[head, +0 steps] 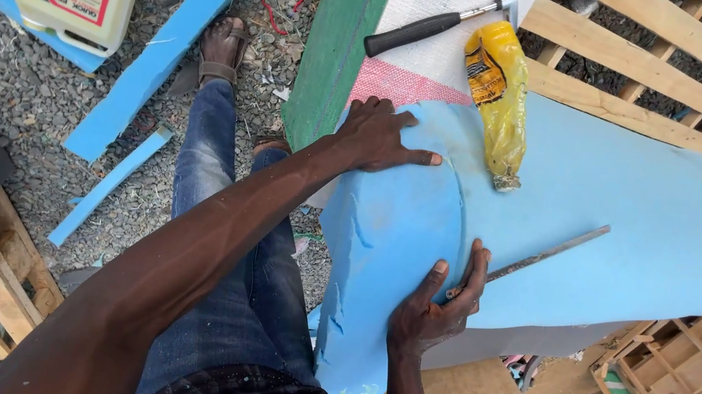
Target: Applying adhesive to blue foam components and joining them together to build a structure, using a metal rod for alignment.
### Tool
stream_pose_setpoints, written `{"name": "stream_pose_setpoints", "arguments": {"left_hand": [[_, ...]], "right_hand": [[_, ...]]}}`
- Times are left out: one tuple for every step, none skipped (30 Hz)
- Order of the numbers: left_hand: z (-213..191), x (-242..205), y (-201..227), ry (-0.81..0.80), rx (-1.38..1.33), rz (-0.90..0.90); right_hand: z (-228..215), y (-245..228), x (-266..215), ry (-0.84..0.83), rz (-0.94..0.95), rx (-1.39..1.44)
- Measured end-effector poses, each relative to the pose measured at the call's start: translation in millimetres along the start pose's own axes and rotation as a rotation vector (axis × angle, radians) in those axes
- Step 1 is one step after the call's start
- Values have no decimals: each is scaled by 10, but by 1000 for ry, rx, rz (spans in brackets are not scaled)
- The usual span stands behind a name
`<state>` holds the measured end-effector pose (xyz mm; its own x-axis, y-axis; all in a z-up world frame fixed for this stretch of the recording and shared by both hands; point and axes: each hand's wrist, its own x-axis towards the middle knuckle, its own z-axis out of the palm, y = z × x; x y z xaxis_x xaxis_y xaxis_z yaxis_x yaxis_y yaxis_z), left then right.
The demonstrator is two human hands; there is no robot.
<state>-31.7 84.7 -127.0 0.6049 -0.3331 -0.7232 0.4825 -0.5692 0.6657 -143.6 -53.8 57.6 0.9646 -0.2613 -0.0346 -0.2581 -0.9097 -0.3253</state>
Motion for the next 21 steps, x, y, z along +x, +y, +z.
{"name": "stream_pose_setpoints", "arguments": {"left_hand": [[58,15,-10,32,9,44],[118,32,-16,63,17,89],[115,35,41,51,25,104],[110,37,98,57,55,194],[62,44,113,67,93,280],[74,123,109,60,110,290],[96,175,74,5,74,309],[121,227,34,-49,38,327],[82,246,81,-58,55,331],[51,273,128,-91,40,336],[66,293,193,-128,21,342],[71,321,228,-142,33,347],[77,373,276,-144,55,334],[86,428,325,-146,77,321],[96,468,354,-155,86,325],[106,501,383,-173,77,298],[136,487,405,-194,62,265],[183,509,415,-205,65,264],[212,532,423,-243,56,187],[234,550,434,-280,48,110],[197,530,478,-281,59,105]], "right_hand": [[2,4,4,7,1,17],[0,14,12,15,2,34],[-21,30,31,30,15,27],[-44,44,52,23,2,32],[-15,41,68,16,-10,49],[-15,64,81,31,4,55],[-12,95,79,29,-8,54],[-5,130,73,28,-19,54],[-1,120,85,37,-4,60],[7,118,99,35,-11,79],[-14,141,101,31,-18,92],[-7,153,92,40,-1,91],[7,171,94,48,-5,97],[24,192,98,55,-9,103],[41,216,126,63,2,104],[56,237,150,80,-13,124],[31,250,147,89,-27,142],[30,284,135,89,-15,139],[36,314,129,88,-16,145],[39,336,124,88,-17,152],[44,352,117,90,-9,160]]}}
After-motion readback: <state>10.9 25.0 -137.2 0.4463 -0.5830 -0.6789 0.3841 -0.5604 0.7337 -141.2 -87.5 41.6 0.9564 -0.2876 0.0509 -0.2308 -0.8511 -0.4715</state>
